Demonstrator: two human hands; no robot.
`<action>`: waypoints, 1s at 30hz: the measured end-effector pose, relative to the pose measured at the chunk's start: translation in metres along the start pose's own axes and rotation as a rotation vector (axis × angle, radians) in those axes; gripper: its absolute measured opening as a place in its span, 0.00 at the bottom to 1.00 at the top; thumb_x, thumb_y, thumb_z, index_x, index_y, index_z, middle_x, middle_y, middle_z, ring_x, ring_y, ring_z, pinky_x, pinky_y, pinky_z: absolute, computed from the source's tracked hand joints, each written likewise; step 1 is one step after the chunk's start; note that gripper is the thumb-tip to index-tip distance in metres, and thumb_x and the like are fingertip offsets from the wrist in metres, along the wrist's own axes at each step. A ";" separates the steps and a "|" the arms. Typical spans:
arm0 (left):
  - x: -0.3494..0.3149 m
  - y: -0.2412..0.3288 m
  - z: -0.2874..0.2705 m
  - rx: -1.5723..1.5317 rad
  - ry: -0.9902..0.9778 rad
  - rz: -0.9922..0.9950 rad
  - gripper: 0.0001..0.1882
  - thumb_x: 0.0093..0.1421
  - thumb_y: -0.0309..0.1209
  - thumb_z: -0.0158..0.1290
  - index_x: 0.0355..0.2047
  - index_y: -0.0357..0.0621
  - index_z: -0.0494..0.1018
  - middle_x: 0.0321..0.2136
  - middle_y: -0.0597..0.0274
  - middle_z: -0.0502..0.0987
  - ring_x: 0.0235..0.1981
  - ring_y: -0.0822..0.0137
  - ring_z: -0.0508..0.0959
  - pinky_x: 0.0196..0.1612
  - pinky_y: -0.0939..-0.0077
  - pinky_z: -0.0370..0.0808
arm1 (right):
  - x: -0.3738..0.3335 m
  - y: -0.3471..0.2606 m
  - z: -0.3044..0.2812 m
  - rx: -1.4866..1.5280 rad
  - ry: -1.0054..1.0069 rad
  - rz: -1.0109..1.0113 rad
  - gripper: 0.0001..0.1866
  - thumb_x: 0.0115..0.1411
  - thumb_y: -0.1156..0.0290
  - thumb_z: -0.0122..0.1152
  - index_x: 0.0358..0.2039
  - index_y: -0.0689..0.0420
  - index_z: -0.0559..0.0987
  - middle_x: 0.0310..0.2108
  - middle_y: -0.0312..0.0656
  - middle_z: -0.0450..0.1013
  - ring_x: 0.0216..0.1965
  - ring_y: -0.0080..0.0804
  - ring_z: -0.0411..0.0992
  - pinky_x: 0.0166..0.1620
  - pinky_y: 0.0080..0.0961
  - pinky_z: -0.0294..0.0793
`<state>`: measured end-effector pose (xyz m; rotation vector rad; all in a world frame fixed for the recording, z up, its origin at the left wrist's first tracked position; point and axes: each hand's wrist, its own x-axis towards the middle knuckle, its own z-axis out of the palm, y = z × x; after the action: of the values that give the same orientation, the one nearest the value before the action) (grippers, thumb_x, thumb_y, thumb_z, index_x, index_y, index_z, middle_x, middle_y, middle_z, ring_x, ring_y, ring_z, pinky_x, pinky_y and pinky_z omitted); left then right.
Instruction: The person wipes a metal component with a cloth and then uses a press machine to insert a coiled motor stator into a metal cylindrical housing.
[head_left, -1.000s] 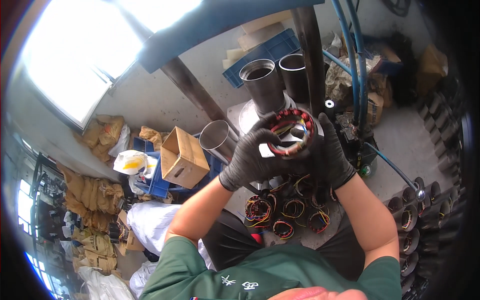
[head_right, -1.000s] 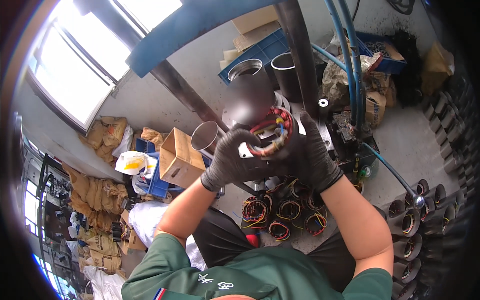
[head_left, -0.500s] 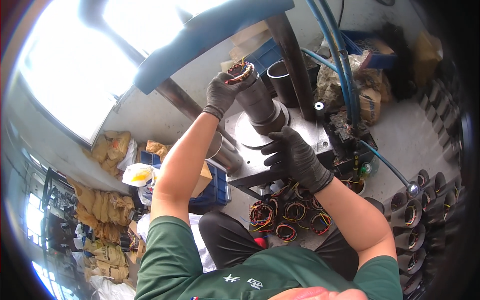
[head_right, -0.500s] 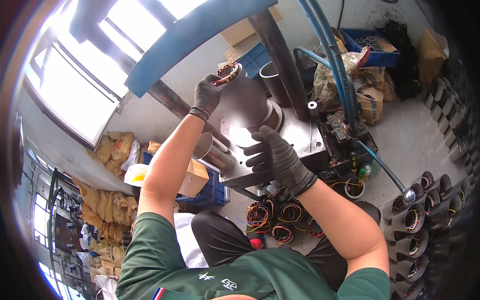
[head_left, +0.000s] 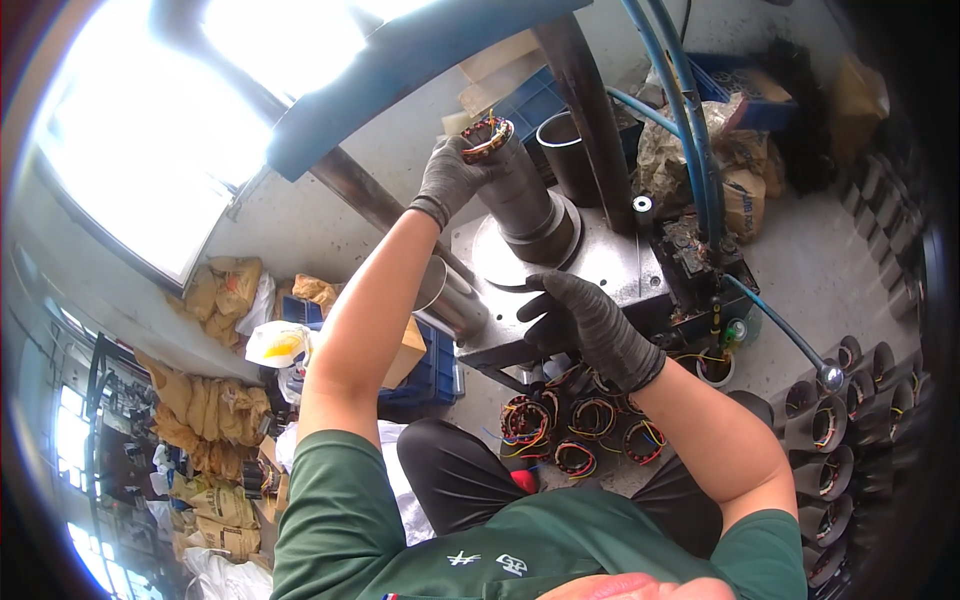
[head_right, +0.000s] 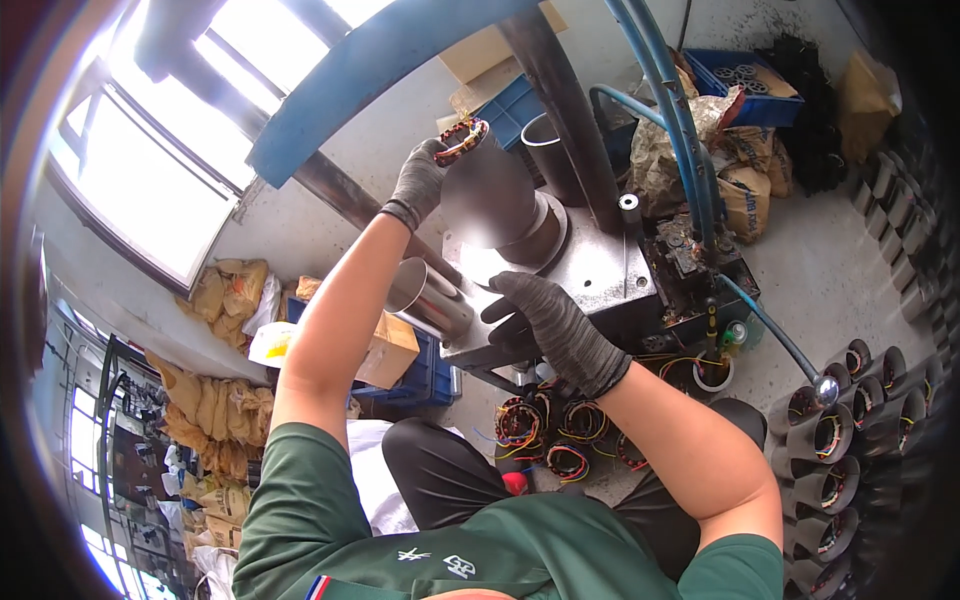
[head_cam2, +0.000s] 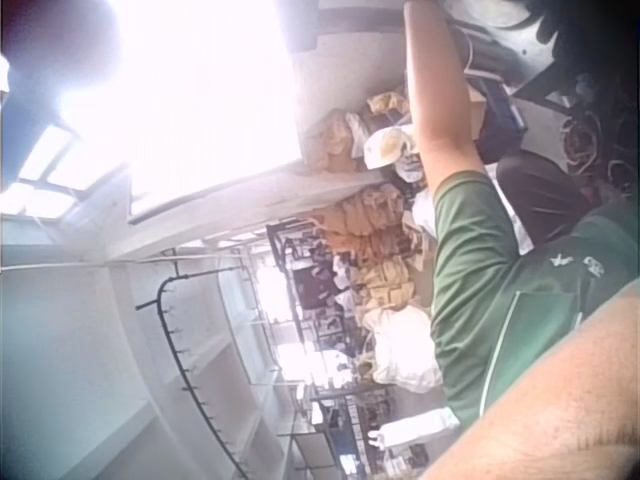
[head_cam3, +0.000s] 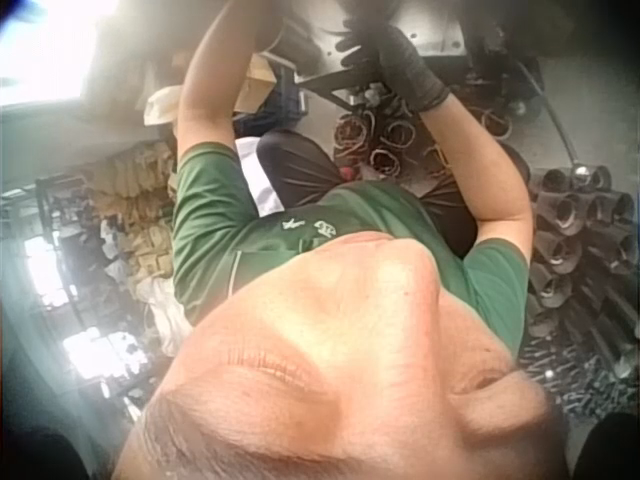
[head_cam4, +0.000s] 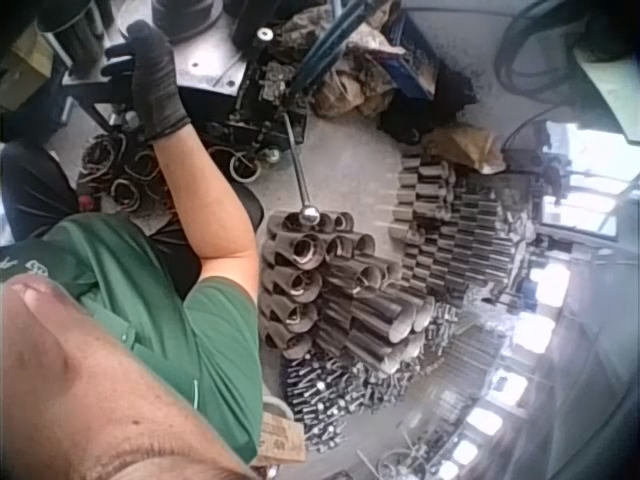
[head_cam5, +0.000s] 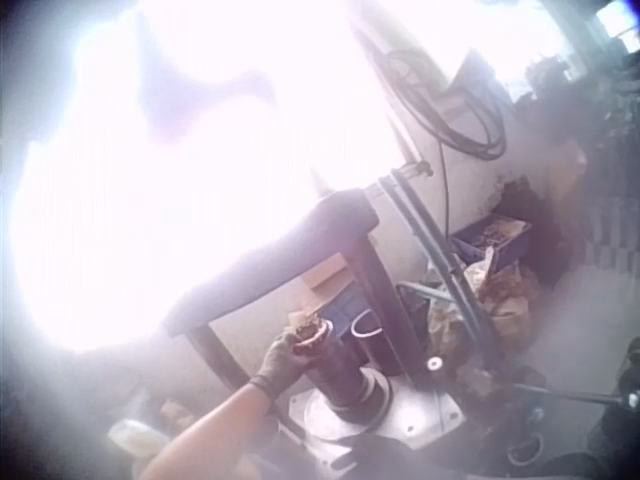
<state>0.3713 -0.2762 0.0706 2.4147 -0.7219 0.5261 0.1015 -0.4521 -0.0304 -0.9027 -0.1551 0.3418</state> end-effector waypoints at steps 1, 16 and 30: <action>-0.001 -0.004 -0.007 0.006 0.004 -0.004 0.27 0.46 0.39 0.76 0.43 0.38 0.83 0.37 0.53 0.85 0.39 0.61 0.83 0.47 0.68 0.79 | -0.001 0.001 0.004 0.001 -0.007 0.002 0.36 0.62 0.37 0.61 0.55 0.57 0.76 0.40 0.43 0.79 0.34 0.32 0.80 0.37 0.30 0.80; -0.010 0.034 -0.015 0.026 -0.085 -0.069 0.30 0.48 0.39 0.73 0.51 0.45 0.81 0.42 0.48 0.85 0.43 0.58 0.85 0.51 0.67 0.79 | -0.017 0.004 0.010 -0.248 -0.046 -0.078 0.31 0.65 0.43 0.62 0.54 0.59 0.77 0.36 0.37 0.77 0.31 0.20 0.74 0.36 0.22 0.75; -0.007 -0.030 -0.020 0.644 -0.325 0.329 0.25 0.70 0.34 0.49 0.66 0.50 0.64 0.60 0.55 0.72 0.60 0.57 0.73 0.61 0.67 0.72 | -0.068 -0.055 0.026 -1.052 -0.049 -0.649 0.27 0.62 0.64 0.68 0.57 0.64 0.74 0.38 0.49 0.79 0.39 0.37 0.79 0.43 0.33 0.79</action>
<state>0.3798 -0.2403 0.0699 3.0400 -1.2596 0.5630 0.0434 -0.4875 0.0296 -1.8010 -0.6938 -0.3817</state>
